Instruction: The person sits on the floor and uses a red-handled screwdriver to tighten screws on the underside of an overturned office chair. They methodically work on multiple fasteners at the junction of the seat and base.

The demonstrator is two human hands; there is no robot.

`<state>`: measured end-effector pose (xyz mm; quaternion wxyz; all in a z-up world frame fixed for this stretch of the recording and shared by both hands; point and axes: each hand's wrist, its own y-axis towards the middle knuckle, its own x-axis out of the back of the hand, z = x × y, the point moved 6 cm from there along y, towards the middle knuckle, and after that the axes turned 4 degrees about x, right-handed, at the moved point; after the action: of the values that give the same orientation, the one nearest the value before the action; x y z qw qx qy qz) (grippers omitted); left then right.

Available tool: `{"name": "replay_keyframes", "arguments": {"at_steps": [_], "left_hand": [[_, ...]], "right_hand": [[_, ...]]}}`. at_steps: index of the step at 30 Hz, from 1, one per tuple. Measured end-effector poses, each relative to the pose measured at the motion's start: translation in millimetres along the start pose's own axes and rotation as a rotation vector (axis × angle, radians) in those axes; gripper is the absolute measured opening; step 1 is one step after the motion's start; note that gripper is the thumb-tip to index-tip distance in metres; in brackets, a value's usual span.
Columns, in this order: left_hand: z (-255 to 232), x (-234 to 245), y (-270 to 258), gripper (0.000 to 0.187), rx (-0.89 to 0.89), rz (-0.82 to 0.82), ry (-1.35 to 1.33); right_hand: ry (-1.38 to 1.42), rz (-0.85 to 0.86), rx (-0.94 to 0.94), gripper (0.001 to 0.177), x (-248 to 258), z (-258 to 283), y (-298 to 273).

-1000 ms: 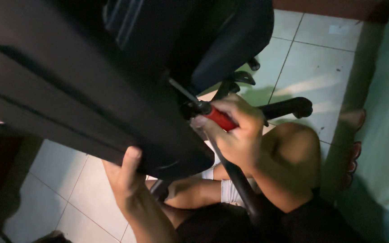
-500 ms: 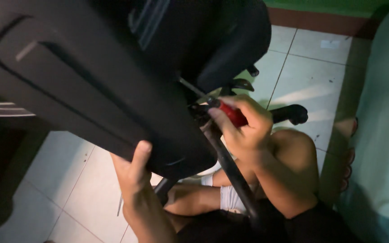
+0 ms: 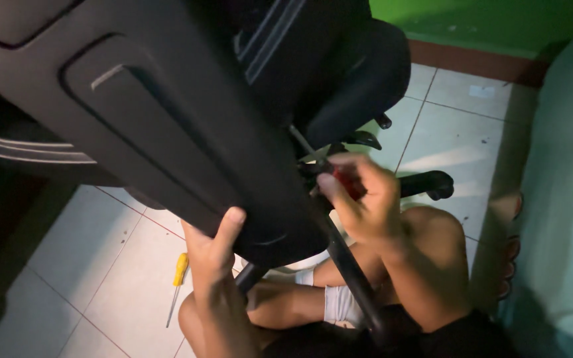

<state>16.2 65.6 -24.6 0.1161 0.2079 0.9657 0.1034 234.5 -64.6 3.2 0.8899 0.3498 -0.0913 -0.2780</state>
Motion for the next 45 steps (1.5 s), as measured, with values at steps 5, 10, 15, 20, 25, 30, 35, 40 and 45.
{"name": "replay_keyframes", "arguments": {"at_steps": [5, 10, 15, 20, 25, 30, 35, 40, 45], "left_hand": [[0, 3, -1, 0.081, 0.019, 0.015, -0.004], [-8, -1, 3, 0.076, 0.008, 0.075, -0.027], [-10, -1, 1, 0.063, -0.008, 0.088, 0.036], [-17, -4, 4, 0.057, -0.033, 0.082, 0.022], [-21, 0, 5, 0.065, -0.062, 0.048, 0.058], [-30, -1, 12, 0.068, -0.038, 0.108, 0.070], [-28, 2, 5, 0.063, -0.043, 0.094, 0.066], [-31, -3, 11, 0.048, -0.066, 0.105, 0.114], [-31, -5, 11, 0.049, -0.027, 0.120, 0.045]], "right_hand": [[0.331, 0.131, -0.340, 0.033, -4, -48, -6], [0.199, -0.046, -0.005, 0.031, -5, -23, 15], [0.130, -0.205, -0.218, 0.015, -13, -15, 43], [0.157, -0.169, -0.241, 0.011, -25, -16, 61], [0.242, -0.154, -0.098, 0.011, -24, -29, 49], [0.115, -0.144, -0.138, 0.014, -22, -45, 47], [0.128, 0.002, -0.186, 0.015, -21, -51, 33], [0.348, 0.177, -0.339, 0.029, -23, -74, 17], [0.174, 0.070, -0.360, 0.061, -28, -111, -5]]}}
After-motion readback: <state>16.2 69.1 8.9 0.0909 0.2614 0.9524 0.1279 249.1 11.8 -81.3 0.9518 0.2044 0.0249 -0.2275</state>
